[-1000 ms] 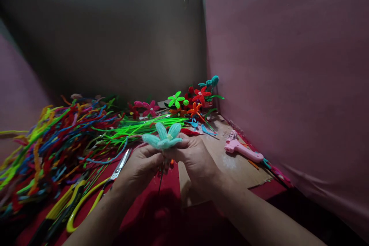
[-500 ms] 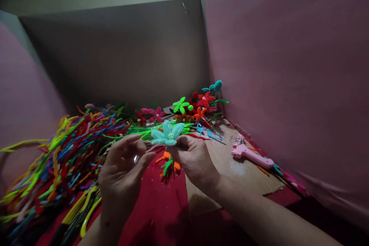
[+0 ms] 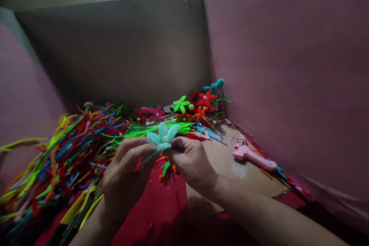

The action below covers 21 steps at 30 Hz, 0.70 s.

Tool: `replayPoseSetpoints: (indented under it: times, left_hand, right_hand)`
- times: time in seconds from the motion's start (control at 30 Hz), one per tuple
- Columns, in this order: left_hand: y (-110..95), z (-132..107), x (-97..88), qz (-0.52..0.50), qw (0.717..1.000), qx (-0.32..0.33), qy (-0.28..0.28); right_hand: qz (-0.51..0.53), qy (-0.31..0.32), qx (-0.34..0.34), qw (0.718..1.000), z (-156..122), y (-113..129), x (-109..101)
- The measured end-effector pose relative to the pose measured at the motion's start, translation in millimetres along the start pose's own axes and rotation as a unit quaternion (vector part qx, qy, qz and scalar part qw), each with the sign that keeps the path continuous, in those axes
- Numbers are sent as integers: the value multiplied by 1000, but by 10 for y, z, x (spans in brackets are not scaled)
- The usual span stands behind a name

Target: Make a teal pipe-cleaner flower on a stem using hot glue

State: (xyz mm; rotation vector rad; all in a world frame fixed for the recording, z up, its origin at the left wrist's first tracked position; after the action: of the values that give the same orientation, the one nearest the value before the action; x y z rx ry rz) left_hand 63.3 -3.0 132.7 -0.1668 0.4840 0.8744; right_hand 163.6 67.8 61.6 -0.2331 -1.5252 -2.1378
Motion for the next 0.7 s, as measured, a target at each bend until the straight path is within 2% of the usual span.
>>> replayPoseSetpoints:
  times: [0.13, 0.2, 0.5, 0.6, 0.7]
  left_hand:
    - [-100, 84, -118, 70, 997, 7, -35]
    - [-155, 108, -133, 93, 995, 22, -39]
    - [-369, -77, 99, 170, 971, 166, -26]
    - [-321, -7, 67, 120, 985, 120, -5]
    - [-71, 169, -6, -53, 996, -14, 63]
  right_hand:
    - [-81, -2, -84, 993, 10, 192, 24]
    - [-94, -3, -100, 990, 13, 206, 22]
    - [-45, -3, -56, 997, 31, 66, -17]
    - [-17, 1, -32, 999, 53, 54, -32]
    - [-6, 22, -12, 1000, 80, 40, -29]
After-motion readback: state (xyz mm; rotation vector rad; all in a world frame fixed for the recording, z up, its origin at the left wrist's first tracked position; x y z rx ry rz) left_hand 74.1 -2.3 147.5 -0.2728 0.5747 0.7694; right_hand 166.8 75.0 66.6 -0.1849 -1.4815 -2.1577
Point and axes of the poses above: each hand's wrist, its own z-axis towards the middle knuckle, its own x-axis out of the palm, y = z × x, the point moved 10 cm from there along z, towards the middle knuckle, and after that the axes turned 12 degrees about z, right-handed, at the moved point
